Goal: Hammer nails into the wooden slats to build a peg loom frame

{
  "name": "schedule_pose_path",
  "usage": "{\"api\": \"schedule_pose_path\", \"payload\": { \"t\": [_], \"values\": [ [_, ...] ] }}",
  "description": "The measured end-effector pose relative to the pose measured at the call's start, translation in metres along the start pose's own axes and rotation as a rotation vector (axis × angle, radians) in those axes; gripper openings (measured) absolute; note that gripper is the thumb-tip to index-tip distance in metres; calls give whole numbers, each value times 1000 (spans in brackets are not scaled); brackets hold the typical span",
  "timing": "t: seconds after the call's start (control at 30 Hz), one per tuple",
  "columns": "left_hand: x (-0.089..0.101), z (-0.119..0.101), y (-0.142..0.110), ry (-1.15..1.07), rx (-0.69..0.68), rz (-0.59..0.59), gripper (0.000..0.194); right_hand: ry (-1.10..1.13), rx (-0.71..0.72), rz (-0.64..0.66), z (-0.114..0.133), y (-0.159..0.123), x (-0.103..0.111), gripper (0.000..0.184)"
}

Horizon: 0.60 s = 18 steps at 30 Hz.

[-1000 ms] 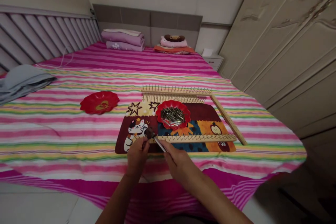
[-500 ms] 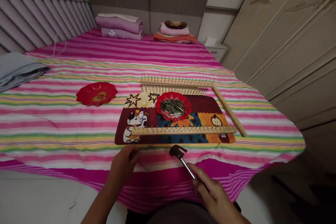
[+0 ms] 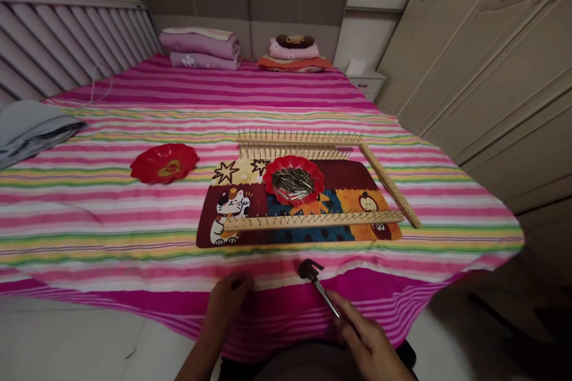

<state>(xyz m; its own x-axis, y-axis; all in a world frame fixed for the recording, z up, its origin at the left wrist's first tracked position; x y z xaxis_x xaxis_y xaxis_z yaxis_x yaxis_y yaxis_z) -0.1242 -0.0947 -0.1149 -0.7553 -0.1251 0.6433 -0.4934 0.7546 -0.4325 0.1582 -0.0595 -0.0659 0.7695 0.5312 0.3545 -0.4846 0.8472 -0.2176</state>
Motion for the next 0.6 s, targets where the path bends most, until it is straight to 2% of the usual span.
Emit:
{"api": "schedule_pose_path", "payload": {
  "t": [0.13,0.33,0.43,0.6],
  "values": [
    [23,-12,-7,-222,-14,-89,30,11,-9,18,5,0,-1,45],
    [75,-45,4,-385,-59,-346,33,26,3,21,8,2,-4,44],
    [82,-59,18,-411,-131,-415,32,26,11,33,7,2,-6,45],
    [78,-66,35,-383,-190,-439,29,20,0,55,3,1,-7,46]
  ]
}}
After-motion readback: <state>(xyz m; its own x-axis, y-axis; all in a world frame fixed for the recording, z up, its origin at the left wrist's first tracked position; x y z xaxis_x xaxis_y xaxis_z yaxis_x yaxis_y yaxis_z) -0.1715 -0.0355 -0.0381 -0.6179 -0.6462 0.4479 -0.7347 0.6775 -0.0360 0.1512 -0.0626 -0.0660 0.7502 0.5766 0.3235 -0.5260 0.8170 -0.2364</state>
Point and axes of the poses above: each hand's wrist, its own y-axis towards the middle knuckle, its own x-axis out of the back of the hand, z = x × y, the point moved 8 cm from there along y, towards the middle knuckle, and after that the axes turned 7 degrees about y, right-handed, at the moved point
